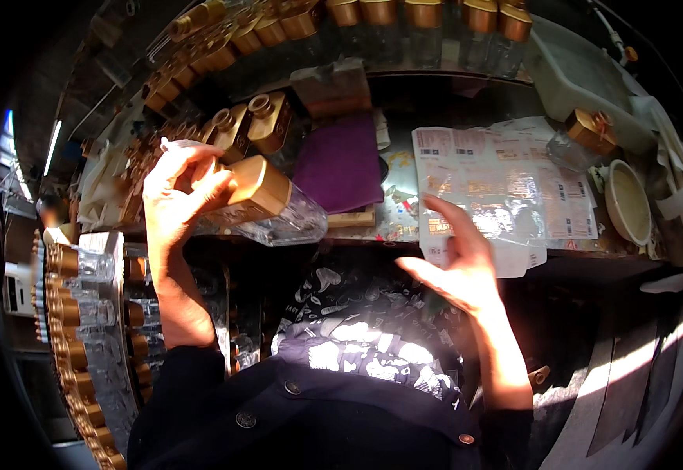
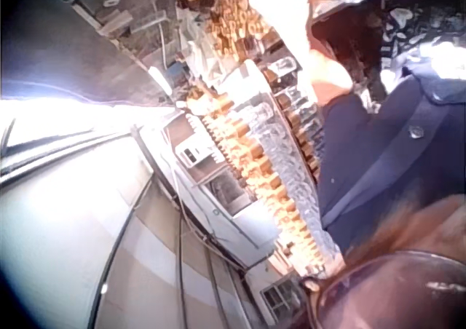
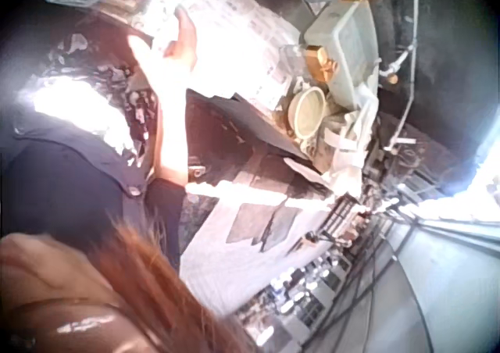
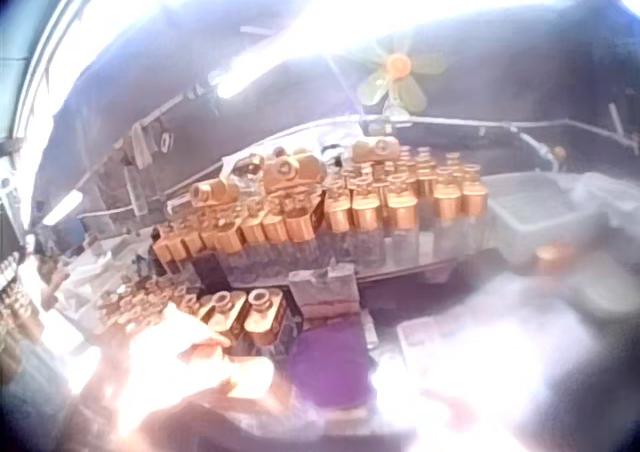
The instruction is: The person applies adhesive labels to the sides of clear glass bottles with gold caps. They peel the backing from a sheet of labels, align the label on the bottle, and smooth it down with a green cloth. The person handles the bottles one at a time, repeating the process for multiple units.
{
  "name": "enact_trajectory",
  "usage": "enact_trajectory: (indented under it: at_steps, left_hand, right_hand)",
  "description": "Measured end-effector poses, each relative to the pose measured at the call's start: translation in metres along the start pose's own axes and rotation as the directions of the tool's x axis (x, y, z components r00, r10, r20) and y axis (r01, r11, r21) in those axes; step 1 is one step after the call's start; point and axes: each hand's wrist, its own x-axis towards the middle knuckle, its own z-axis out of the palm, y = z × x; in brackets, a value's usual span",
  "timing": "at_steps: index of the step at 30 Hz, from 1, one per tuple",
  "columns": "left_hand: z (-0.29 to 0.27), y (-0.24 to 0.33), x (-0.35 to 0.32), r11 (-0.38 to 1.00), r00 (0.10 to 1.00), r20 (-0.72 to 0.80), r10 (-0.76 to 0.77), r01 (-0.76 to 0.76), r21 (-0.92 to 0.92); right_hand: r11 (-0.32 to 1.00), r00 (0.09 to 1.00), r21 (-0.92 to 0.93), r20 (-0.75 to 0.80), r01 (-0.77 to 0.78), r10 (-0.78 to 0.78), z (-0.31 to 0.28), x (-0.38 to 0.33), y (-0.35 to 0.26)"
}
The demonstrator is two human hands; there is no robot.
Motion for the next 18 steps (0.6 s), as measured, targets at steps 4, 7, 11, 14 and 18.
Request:
enact_trajectory:
  at_steps: [4,7,11,14,18]
  left_hand:
    - [0.042,0.008,0.037,0.996,0.995,0.044,-0.087,0.088,-0.009]
    - [0.067,-0.012,0.063,0.949,0.997,0.007,-0.074,0.072,-0.308]
    - [0.099,-0.048,0.059,0.832,0.978,-0.134,-0.161,0.061,-0.552]
    - [0.13,-0.088,0.033,0.783,0.924,0.05,-0.378,0.349,-0.515]
    - [0.149,-0.122,0.049,0.426,0.876,0.193,-0.441,0.394,-0.814]
  right_hand:
    - [0.979,0.927,-0.134,0.363,0.156,-0.098,0.058,0.076,-0.05]
    - [0.994,0.933,0.096,0.35,0.051,-0.081,0.061,0.103,-0.042]
    - [0.958,0.941,0.265,0.339,-0.112,0.016,0.059,0.148,-0.013]
    - [0.96,0.873,0.164,0.471,-0.228,0.127,0.062,0.201,0.013]
    - [0.974,0.867,0.098,0.48,-0.204,0.134,0.069,0.213,0.03]
